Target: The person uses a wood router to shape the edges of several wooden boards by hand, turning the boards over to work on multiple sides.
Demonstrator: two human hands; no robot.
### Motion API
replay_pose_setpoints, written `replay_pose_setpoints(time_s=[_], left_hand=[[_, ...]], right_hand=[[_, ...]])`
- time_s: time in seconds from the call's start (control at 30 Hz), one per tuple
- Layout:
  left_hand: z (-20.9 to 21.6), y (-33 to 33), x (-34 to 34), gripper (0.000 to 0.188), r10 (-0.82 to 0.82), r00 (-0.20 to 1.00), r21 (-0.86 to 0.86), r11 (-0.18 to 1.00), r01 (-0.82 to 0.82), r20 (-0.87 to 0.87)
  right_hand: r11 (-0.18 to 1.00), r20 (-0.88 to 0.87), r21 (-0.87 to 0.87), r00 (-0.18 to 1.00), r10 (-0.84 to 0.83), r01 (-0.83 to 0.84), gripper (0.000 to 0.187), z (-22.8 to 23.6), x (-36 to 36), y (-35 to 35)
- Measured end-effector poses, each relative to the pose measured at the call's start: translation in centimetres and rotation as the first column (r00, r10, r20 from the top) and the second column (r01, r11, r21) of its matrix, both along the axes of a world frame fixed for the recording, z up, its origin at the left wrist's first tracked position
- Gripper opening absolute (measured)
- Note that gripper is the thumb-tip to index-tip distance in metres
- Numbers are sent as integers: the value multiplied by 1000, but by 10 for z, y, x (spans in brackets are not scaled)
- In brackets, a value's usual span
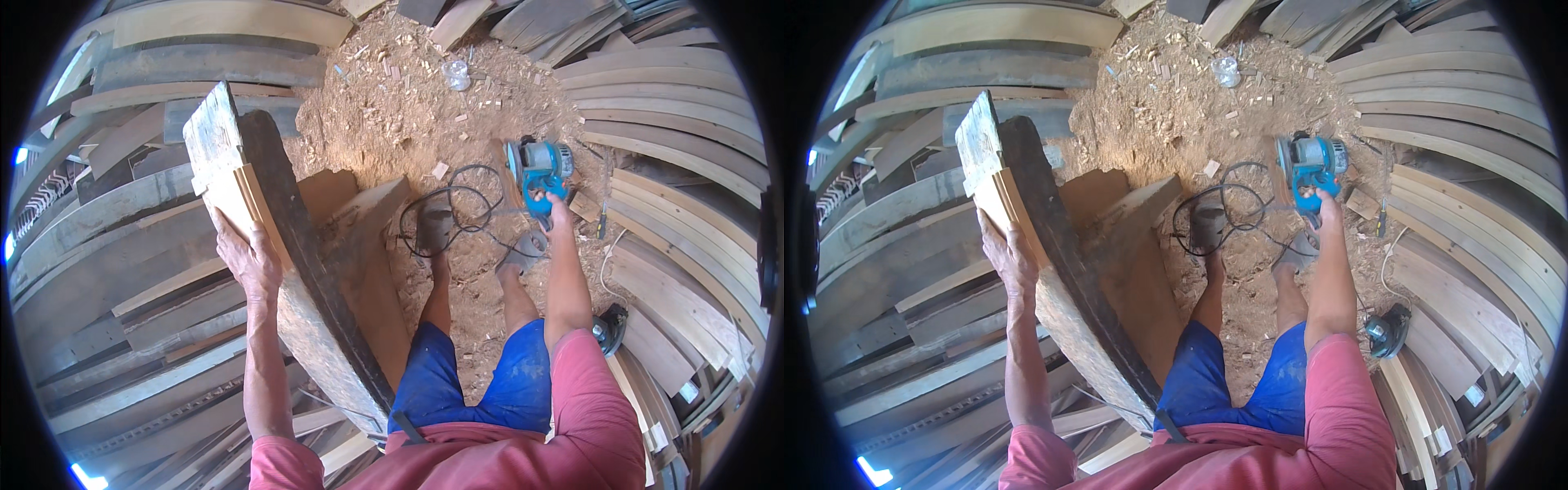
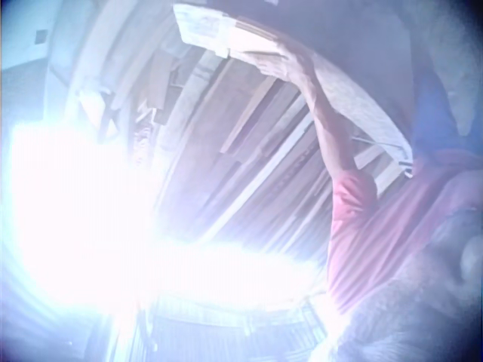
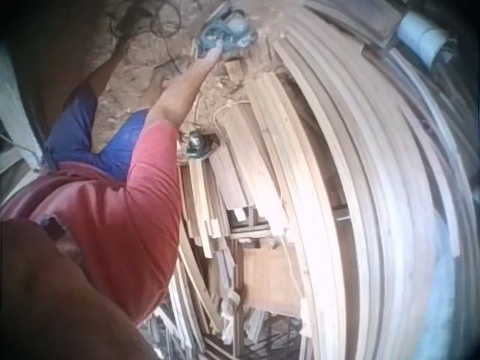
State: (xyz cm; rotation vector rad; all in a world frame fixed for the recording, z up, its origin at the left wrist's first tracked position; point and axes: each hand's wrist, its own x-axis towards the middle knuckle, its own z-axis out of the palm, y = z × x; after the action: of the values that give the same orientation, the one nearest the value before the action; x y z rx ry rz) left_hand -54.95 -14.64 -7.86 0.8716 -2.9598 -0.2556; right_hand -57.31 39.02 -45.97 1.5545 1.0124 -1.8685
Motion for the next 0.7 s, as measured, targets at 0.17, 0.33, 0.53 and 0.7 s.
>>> replay_pose_setpoints(time_s=[0.17, 0.33, 0.53, 0.7], left_hand=[[1, -8, 5, 84, 0, 1000, -8, 1000, -1, -5], [7, -4, 5, 91, 30, 997, -22, 999, -29, 68], [5, 19, -13, 122, -11, 995, -18, 1000, 12, 103], [35, -4, 5, 124, 19, 982, 3, 1000, -20, 189]], right_hand=[[889, 107, 224, 917, 385, -399, 24, 34, 14, 6], [467, 321, 405, 601, 732, -786, 23, 65, 18, 15], [-134, 395, 755, 282, 874, -642, 12, 52, 62, 66], [-105, 158, 814, 44, 986, -571, 15, 135, 60, -22]])
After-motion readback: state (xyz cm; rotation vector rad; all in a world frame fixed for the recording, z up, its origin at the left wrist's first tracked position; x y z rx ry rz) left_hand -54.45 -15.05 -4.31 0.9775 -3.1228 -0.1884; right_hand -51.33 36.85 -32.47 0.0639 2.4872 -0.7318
